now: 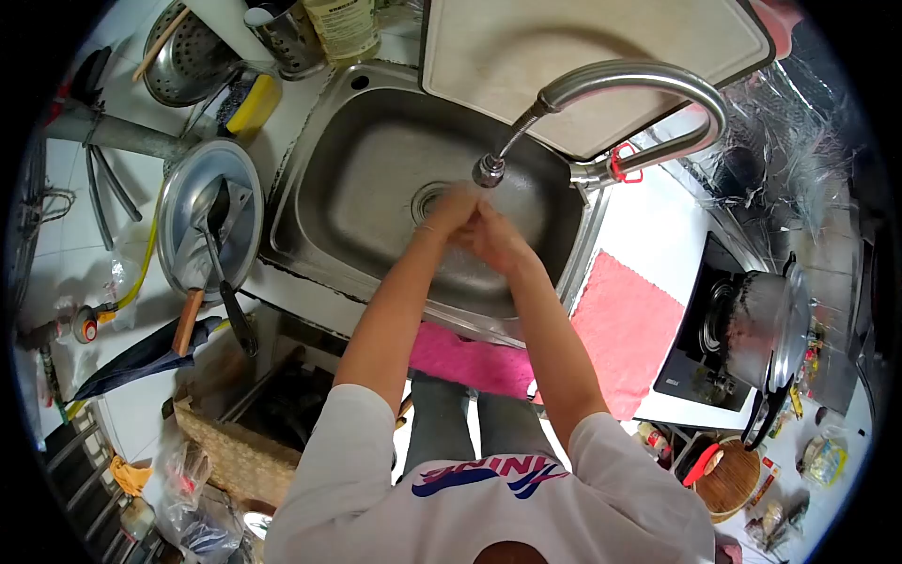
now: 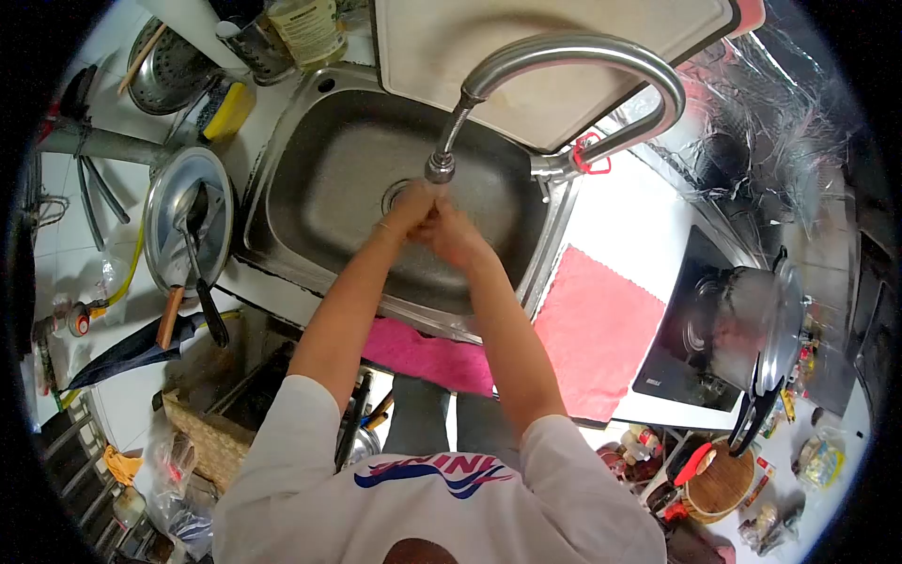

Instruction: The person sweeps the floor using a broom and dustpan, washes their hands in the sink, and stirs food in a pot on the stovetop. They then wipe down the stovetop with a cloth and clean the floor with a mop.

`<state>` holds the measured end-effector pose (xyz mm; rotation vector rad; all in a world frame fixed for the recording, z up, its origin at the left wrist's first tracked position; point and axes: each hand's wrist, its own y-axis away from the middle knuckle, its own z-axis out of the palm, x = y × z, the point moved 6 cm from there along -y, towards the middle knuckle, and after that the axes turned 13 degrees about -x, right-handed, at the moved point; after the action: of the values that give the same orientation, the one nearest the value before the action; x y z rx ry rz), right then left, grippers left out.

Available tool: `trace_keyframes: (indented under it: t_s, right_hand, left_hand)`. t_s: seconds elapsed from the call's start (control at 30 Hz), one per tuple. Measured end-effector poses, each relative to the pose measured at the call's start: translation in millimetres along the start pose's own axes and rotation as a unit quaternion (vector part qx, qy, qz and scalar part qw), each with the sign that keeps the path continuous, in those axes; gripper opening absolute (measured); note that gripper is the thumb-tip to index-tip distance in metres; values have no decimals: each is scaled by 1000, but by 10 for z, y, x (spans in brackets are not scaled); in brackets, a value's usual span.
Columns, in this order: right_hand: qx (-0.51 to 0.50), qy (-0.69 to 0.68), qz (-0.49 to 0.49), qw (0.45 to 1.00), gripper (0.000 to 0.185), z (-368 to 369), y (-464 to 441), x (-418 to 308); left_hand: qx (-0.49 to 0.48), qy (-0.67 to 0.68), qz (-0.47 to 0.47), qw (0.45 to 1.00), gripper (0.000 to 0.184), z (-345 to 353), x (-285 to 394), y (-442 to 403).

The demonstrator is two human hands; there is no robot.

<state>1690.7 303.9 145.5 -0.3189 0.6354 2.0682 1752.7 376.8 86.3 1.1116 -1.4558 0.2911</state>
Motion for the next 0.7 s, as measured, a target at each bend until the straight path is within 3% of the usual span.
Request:
trace_keyframes:
  t_s: [0.07, 0.1, 0.13, 0.17, 0.2, 0.27, 0.3, 0.33, 0.37, 0.4, 0.43, 0.47, 0.5, 0.57, 0.6, 0.67, 0.7]
  right_hand:
    - [22, 134, -35, 990, 24, -177, 45, -36]
    - [21, 134, -36, 990, 24, -238, 13, 6]
    - [12, -65, -110, 992, 18, -272, -10, 47]
    - [0, -260, -178, 949, 18, -307, -53, 76]
    - [-4, -260, -178, 949, 18, -223, -105, 133]
    - [147, -332, -206, 909, 17, -199, 16, 359]
    - [148, -332, -209, 908, 17, -89, 112, 314]
    - [161, -157, -167, 960, 14, 76, 232, 211]
    - [167, 24, -117, 979, 13, 186, 295, 135]
    - [165, 23, -118, 979, 13, 170, 315, 106]
    - [148, 232, -103, 956, 15, 197, 326, -24]
    - [128, 430, -84, 890, 17, 243, 350, -125]
    - [130, 431, -84, 889, 17, 237, 399, -186]
    - [80, 619, -57, 779, 18, 351, 402, -264]
    - [81, 619, -59, 779, 18, 373, 411, -270]
    - [82, 713, -76, 692, 17, 475, 436, -280]
    - [82, 713, -78, 692, 17, 480, 432, -276]
  left_hand:
    - [-46, -32, -27, 998, 37, -162, 313, 191]
    - [-45, -34, -27, 998, 37, -113, 363, 241]
    - [-37, 260, 27, 964, 35, 10, 401, 334]
    - [-24, 530, 81, 844, 32, 88, 450, 413]
    - [-23, 528, 84, 845, 32, 120, 469, 443]
    - [6, 663, 25, 748, 28, 269, 342, 464]
    - [3, 663, 25, 748, 28, 277, 336, 449]
    - [13, 672, -4, 740, 26, 289, 288, 461]
    - [25, 680, -32, 733, 25, 290, 246, 472]
    - [25, 678, -31, 734, 25, 258, 299, 468]
    - [7, 671, -61, 739, 23, 265, 360, 445]
    - [-12, 662, -94, 743, 21, 292, 415, 432]
    - [-14, 663, -94, 742, 21, 304, 420, 418]
    - [-49, 639, -86, 763, 20, 301, 446, 380]
    - [-51, 638, -86, 764, 20, 307, 421, 350]
    - [-66, 616, -88, 780, 22, 348, 376, 301]
    - [-67, 615, -87, 781, 22, 333, 442, 330]
